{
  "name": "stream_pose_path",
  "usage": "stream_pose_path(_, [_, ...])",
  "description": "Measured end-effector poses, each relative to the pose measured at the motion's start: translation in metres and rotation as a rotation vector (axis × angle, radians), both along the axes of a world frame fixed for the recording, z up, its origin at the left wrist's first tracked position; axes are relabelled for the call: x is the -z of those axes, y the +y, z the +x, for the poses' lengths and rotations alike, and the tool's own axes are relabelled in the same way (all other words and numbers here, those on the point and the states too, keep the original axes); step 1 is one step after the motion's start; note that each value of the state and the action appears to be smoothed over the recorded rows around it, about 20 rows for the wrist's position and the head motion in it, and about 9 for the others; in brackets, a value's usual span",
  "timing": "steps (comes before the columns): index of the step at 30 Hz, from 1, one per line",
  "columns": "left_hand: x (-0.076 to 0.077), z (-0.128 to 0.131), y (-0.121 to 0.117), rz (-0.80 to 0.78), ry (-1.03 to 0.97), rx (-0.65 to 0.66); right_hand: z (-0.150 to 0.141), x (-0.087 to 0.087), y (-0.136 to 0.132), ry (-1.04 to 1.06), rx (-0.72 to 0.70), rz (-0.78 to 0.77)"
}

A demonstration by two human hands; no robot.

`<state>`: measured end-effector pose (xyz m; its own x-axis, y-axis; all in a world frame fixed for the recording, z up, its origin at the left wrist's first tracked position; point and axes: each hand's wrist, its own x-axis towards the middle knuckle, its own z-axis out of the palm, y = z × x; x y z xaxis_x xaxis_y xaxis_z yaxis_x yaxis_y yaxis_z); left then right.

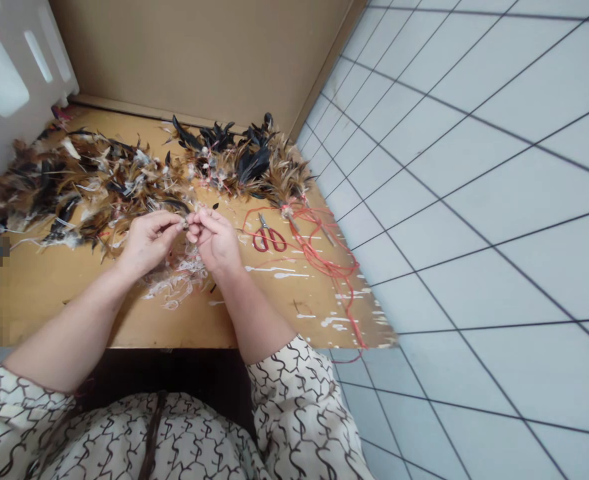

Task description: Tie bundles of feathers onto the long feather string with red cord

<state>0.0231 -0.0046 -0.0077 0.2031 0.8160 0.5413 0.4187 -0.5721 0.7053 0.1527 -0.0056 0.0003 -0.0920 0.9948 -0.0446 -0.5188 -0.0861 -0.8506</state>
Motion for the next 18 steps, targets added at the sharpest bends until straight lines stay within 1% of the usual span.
stream_pose_path(8, [-0.007, -0.006, -0.002, 0.028, 0.234, 0.116, 0.003, -0.002, -0.001, -0.132, -0.058, -0.016])
stream_pose_path(11, [-0.008, -0.008, 0.000, -0.015, 0.266, 0.137, 0.004, -0.002, -0.001, -0.154, -0.070, -0.006])
stream_pose_path(15, [-0.007, -0.012, 0.004, -0.097, 0.260, 0.107, 0.003, 0.001, 0.001, -0.200, -0.119, -0.009])
stream_pose_path(18, [-0.004, -0.016, 0.008, -0.110, 0.245, 0.074, 0.003, 0.005, 0.003, -0.235, -0.151, -0.027])
